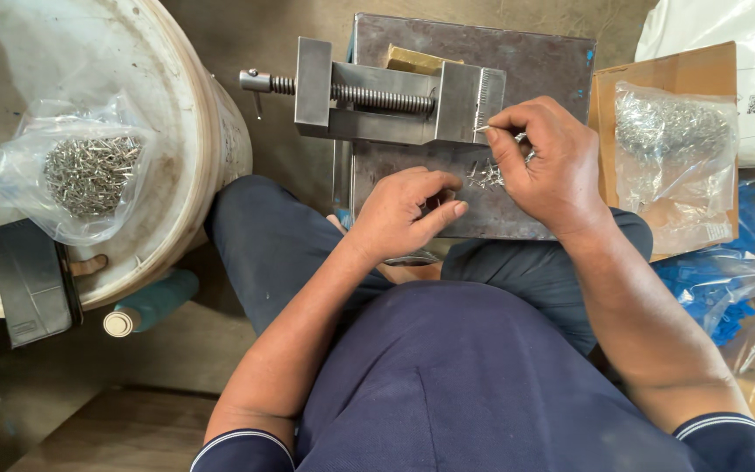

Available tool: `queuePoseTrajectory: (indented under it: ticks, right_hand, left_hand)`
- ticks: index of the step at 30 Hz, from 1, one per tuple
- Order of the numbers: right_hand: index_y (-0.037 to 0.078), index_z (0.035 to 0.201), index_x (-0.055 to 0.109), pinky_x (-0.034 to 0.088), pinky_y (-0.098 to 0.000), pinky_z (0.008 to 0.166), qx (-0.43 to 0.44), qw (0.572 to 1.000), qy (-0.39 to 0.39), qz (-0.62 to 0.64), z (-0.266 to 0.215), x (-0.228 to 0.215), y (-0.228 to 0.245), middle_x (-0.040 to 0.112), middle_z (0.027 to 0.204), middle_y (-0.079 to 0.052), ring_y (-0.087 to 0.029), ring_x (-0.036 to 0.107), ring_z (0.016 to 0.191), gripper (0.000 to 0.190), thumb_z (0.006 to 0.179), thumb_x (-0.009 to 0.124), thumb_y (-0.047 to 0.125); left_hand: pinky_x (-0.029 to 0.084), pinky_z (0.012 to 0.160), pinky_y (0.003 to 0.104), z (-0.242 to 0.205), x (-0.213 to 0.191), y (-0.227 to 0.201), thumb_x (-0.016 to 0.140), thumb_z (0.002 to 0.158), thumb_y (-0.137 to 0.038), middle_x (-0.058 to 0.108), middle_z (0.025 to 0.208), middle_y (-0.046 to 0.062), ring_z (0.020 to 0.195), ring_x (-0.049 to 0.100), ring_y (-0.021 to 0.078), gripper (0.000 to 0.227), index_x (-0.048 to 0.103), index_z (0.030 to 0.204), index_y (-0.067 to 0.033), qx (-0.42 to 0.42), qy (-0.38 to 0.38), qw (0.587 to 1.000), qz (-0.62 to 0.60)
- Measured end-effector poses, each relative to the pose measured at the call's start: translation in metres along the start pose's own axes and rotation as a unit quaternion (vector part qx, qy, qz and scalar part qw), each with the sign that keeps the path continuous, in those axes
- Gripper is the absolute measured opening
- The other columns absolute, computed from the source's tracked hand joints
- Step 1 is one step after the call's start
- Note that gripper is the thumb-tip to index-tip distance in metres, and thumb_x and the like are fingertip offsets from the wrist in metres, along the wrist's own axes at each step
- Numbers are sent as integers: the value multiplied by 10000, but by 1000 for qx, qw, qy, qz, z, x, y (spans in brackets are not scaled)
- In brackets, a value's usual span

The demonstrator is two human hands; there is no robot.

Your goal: The person sits on the floor and uses a bench vise to bend small metal pins. They pick up pins from a pile, insert them into the vise jaws, tighten the vise to bend the pins, and then remove them.

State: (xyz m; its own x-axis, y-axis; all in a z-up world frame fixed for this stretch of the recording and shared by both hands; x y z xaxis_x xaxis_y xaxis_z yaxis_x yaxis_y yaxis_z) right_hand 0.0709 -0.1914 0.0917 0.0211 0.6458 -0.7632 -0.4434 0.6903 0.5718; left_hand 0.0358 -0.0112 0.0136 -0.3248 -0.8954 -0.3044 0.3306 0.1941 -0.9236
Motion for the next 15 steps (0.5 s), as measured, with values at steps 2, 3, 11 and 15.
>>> queuePoseTrajectory:
  ticks: [2,3,11,15]
  right_hand:
    - [17,1079,694,557,-286,699,-4,1000,-4,1,0,1,1,700,1012,-112,-184,700,827,77,1054,757,52]
    - [20,1087,694,563,-286,709,-6,1000,-6,1,0,0,1,698,1018,-110,-184,705,842,72,1061,753,52]
    - [24,1075,698,543,-299,691,-21,1000,3,-23,1,0,2,701,1002,-110,-197,699,818,74,1044,761,47]
    - [26,1064,699,533,-302,668,-16,1000,13,-22,2,-3,3,700,988,-109,-201,694,793,73,1031,761,42]
  left_hand:
    - [531,713,376,-1,0,1,723,941,-301,672,834,85,793,672,251,279,703,1097,-71,-3,2,1000,-5]
    - [533,715,376,-1,0,1,722,942,-301,674,834,84,794,674,251,277,702,1097,-72,-3,3,1000,-8]
    - [530,709,369,0,0,0,723,940,-298,677,832,79,785,670,240,273,706,1099,-76,-4,0,1000,-9]
    - [527,701,363,0,0,0,726,937,-298,673,822,75,775,666,236,273,706,1096,-78,-4,1,1000,-8]
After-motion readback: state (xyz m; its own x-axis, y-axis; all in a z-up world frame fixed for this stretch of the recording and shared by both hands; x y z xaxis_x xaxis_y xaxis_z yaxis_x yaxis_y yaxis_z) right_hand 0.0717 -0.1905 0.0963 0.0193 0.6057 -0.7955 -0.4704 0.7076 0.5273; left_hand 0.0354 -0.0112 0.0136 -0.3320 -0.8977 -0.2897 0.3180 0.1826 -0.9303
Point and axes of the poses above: each hand's wrist, its own z-axis towards the middle knuckle, its own x-axis out of the palm, y = z × x, the point moved 4 cm from there along z, towards the middle knuckle
